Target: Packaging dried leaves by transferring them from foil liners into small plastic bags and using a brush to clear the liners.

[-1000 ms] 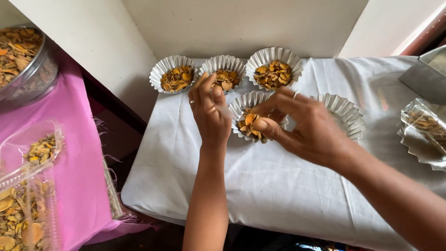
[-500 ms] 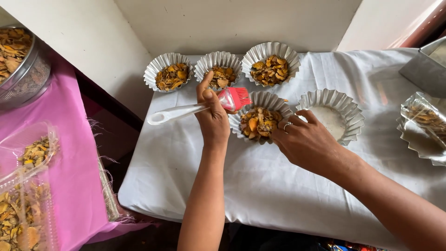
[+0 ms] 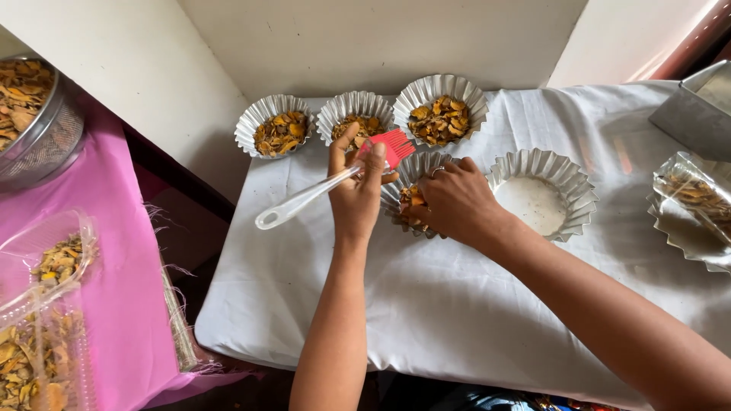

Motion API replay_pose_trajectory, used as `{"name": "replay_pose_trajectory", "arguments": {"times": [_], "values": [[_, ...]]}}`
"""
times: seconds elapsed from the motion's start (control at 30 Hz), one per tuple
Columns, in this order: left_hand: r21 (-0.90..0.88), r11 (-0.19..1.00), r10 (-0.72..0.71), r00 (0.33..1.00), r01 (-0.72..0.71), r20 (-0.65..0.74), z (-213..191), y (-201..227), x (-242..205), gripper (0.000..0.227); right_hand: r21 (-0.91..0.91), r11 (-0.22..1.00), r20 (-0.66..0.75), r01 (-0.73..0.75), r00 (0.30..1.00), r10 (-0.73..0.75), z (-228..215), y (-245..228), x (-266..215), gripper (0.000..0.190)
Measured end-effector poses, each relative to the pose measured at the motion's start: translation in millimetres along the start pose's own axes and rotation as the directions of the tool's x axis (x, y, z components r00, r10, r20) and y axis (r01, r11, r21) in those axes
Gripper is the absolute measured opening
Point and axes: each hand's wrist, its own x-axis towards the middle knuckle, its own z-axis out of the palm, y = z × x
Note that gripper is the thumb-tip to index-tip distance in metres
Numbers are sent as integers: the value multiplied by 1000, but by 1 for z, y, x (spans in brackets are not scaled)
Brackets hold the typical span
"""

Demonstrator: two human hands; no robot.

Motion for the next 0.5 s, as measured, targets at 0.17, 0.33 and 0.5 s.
{"name": "replay_pose_trajectory", "arguments": {"times": [0.17, 0.33, 0.5], "values": [[52, 998, 14, 998, -18, 69, 2, -14, 1, 63, 110, 993, -11, -39, 999, 40, -3, 6, -10, 32], [68, 998, -6, 996, -1, 93, 4, -4, -4, 57, 493, 869, -119, -31, 988, 103, -14, 26, -35, 30], [-39, 985, 174, 979, -170, 106, 15, -1, -17, 49, 972, 234, -98, -3, 903, 418, -34, 39, -76, 31]]}}
